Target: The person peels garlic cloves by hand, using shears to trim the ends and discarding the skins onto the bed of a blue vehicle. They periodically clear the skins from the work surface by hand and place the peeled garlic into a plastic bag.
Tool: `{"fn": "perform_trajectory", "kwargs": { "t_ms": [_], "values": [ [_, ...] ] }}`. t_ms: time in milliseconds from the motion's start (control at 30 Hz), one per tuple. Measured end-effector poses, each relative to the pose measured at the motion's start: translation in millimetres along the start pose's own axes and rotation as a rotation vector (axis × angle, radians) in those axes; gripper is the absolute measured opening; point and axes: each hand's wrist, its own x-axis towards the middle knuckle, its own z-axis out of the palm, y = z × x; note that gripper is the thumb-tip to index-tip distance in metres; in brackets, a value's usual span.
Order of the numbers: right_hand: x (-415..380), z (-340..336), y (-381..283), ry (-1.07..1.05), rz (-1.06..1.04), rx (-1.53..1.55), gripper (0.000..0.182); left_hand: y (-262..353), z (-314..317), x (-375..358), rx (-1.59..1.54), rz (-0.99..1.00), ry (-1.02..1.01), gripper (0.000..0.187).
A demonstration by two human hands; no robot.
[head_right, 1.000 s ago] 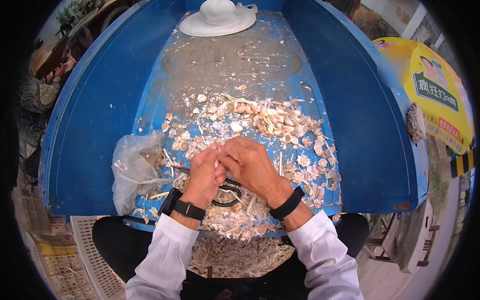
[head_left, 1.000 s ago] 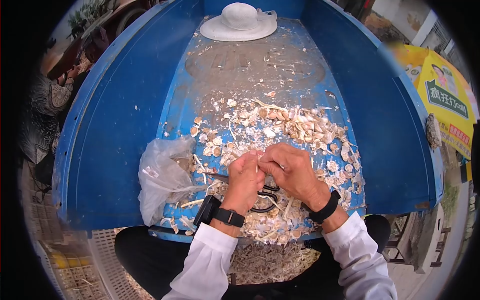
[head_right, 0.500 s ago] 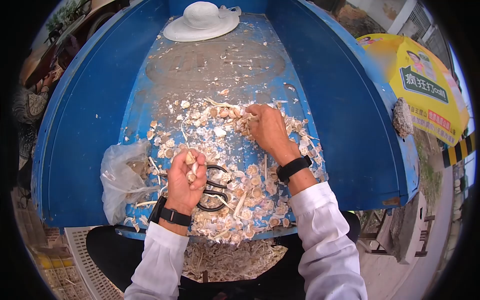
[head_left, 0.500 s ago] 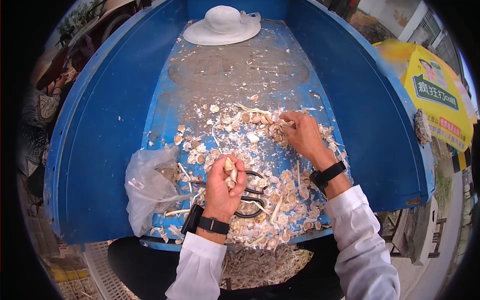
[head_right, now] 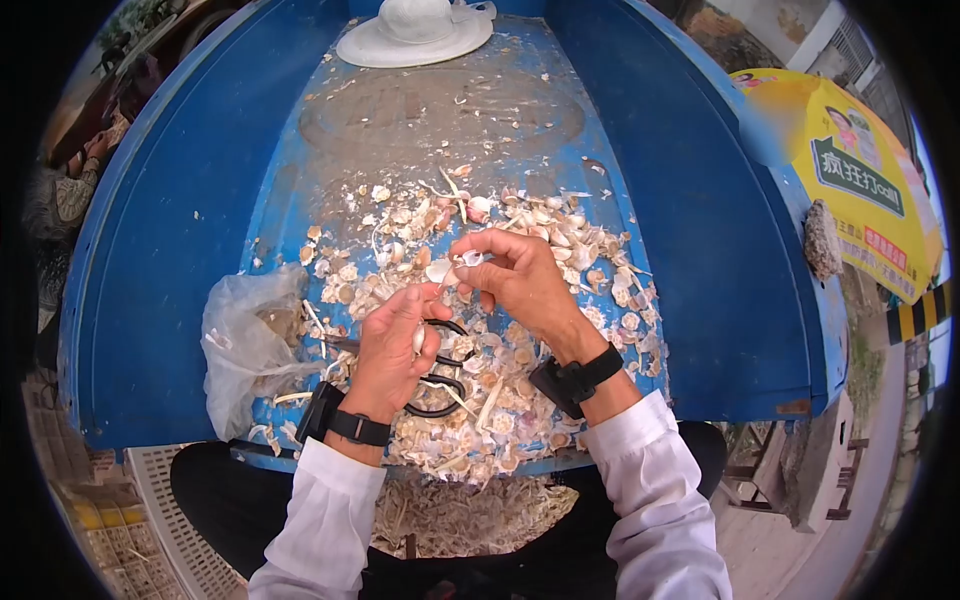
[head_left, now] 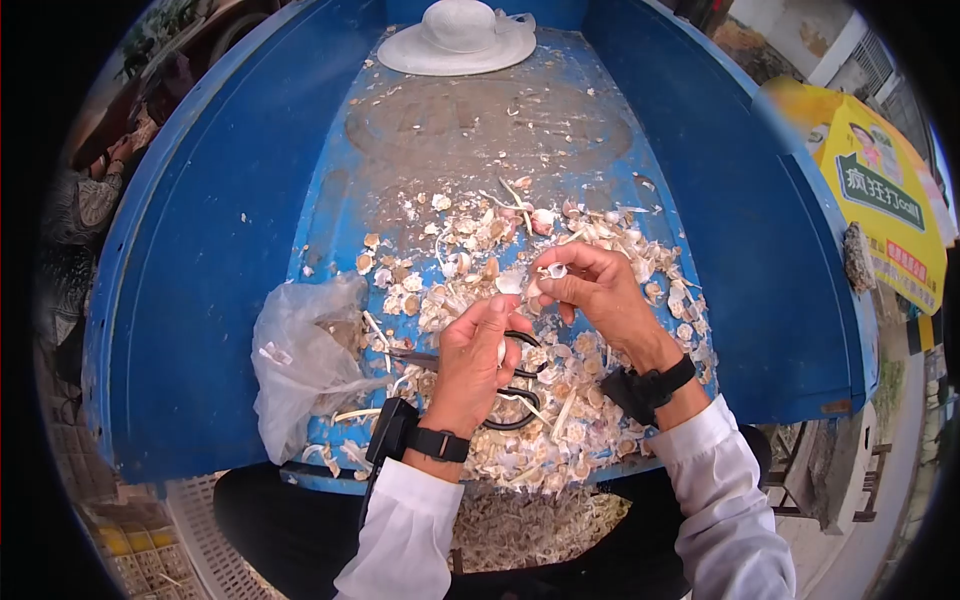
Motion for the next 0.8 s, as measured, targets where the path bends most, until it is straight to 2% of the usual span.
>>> {"fn": "perform_trajectory", "kwargs": {
  "t_ms": [67,133,167,200,267,300,367,400,467,500,533,633,667,733,767,800],
  "values": [
    [-13.0,14.9,2.5,-0.029,-0.058,-0.089,0.015,1.9,0.6,-0.2,0.076,-0.056,-0.056,0.035],
    [-19.6,29.6,4.9,0.001,-0.298,-0.397,0.017,-1.2,-4.2,-0.1,0.054,-0.049,-0.081,0.033],
    [-22.9,30.5,0.5,0.034,-0.504,-0.592,0.018,-3.3,-4.2,-0.5,0.044,-0.035,-0.057,0.031],
    [-21.8,30.2,1.0,0.032,-0.505,-0.590,0.018,-5.5,-4.8,-0.6,0.034,-0.023,-0.034,0.030],
    [-19.9,24.5,1.8,-0.008,-0.672,-0.728,0.016,-8.4,-5.3,-0.7,0.029,-0.016,-0.052,0.030],
    [-20.1,22.7,0.7,-0.004,-0.667,-0.731,0.016,-9.1,-4.9,-1.1,0.062,-0.003,-0.035,0.031],
    [-20.9,22.4,0.3,-0.031,-0.079,-0.104,0.015,-9.6,-7.3,-3.7,0.071,0.018,-0.015,0.035],
    [-21.5,20.3,1.7,-0.027,-0.074,-0.103,0.015,-9.2,-6.8,-5.8,0.070,0.011,-0.016,0.035],
    [-19.2,13.6,2.8,0.011,0.068,0.141,0.014,-5.7,-5.4,-7.5,0.029,0.037,-0.014,0.038],
    [-18.3,9.5,1.6,0.036,0.096,0.143,0.016,-6.5,-8.3,-6.4,-0.016,0.051,-0.015,0.033],
    [-16.2,4.2,0.7,0.030,0.094,0.145,0.016,-5.2,-11.4,-6.6,-0.015,0.055,-0.011,0.033],
    [-4.0,-11.8,-3.6,-0.050,-0.209,-0.871,0.022,-0.4,-15.1,-7.7,-0.260,0.148,-0.167,0.028],
    [4.9,-9.5,-2.6,-0.053,-0.210,-0.870,0.022,-0.4,-16.1,-7.3,-0.260,0.149,-0.164,0.028],
    [28.6,10.7,-3.4,0.019,-0.441,-0.879,0.021,0.1,-17.7,-6.7,-0.360,0.143,-0.243,0.027],
    [38.3,25.3,-4.2,-0.007,-0.445,-0.832,0.020,-1.6,-16.2,-7.4,-0.363,0.144,-0.194,0.019],
    [46.1,34.6,-0.3,-0.010,-0.449,-0.828,0.020,-3.6,-16.1,-6.8,-0.360,0.148,-0.191,0.019]
  ]
}}
